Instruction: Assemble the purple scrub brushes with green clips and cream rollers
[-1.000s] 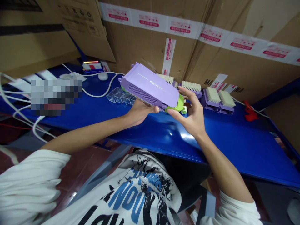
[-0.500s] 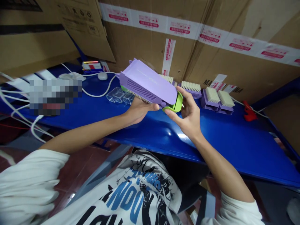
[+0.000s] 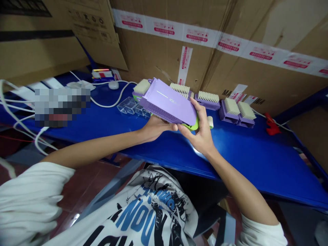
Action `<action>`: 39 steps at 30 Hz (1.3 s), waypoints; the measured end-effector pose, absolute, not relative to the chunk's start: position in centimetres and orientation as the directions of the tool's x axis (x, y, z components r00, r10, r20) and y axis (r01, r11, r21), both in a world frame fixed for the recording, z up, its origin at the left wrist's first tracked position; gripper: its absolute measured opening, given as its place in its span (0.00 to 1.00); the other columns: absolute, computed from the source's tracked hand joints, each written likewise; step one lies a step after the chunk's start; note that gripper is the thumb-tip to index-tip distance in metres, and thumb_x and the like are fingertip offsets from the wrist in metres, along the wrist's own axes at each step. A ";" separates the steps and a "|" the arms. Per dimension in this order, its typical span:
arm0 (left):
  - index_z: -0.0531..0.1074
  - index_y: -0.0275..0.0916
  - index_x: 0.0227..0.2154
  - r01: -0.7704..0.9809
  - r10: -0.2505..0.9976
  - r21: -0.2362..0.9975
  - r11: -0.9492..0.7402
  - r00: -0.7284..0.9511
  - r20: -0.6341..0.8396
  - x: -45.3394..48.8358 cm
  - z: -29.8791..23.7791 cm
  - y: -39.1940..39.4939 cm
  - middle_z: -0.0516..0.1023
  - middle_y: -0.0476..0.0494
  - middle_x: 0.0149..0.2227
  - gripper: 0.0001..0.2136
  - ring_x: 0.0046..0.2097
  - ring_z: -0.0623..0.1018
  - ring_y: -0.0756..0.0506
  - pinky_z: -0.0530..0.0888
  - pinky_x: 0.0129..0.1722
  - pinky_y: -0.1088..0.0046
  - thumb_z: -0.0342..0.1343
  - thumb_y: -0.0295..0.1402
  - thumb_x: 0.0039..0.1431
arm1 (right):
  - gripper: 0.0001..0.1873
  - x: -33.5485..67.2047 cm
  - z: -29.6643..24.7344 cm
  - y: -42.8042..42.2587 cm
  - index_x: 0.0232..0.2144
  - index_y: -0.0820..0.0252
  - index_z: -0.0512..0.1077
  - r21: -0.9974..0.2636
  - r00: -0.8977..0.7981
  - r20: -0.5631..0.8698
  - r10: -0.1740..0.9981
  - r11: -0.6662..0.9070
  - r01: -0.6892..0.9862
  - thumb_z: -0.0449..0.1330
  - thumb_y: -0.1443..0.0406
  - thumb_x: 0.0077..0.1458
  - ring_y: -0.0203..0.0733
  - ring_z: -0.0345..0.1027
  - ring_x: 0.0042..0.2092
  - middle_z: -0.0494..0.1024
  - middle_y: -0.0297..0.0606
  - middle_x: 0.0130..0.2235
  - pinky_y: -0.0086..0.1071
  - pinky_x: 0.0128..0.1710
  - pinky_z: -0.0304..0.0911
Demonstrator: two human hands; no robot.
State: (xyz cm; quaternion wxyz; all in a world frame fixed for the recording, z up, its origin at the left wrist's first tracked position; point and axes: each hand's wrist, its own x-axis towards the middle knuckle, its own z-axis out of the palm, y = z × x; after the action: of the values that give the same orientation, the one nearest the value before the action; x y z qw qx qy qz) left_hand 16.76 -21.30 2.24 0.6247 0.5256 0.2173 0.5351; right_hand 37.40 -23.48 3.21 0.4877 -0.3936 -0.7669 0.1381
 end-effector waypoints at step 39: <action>0.80 0.41 0.45 -0.348 0.869 0.899 -0.267 0.317 0.381 15.7 3.8 -21.3 0.87 0.40 0.49 0.33 0.61 0.84 0.31 0.78 0.68 0.44 0.88 0.44 0.37 | 0.42 38.3 4.1 -24.0 0.68 0.39 0.73 -0.502 -0.156 0.780 0.606 0.755 0.421 0.78 0.44 0.55 0.70 0.71 0.71 0.76 0.42 0.66 0.67 0.77 0.65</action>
State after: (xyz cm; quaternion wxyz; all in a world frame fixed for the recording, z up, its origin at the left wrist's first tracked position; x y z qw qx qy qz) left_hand 15.71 -21.34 3.78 0.5629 0.5843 0.2227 0.5404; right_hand 38.32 -23.95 4.13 0.5538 -0.3399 -0.7556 0.0833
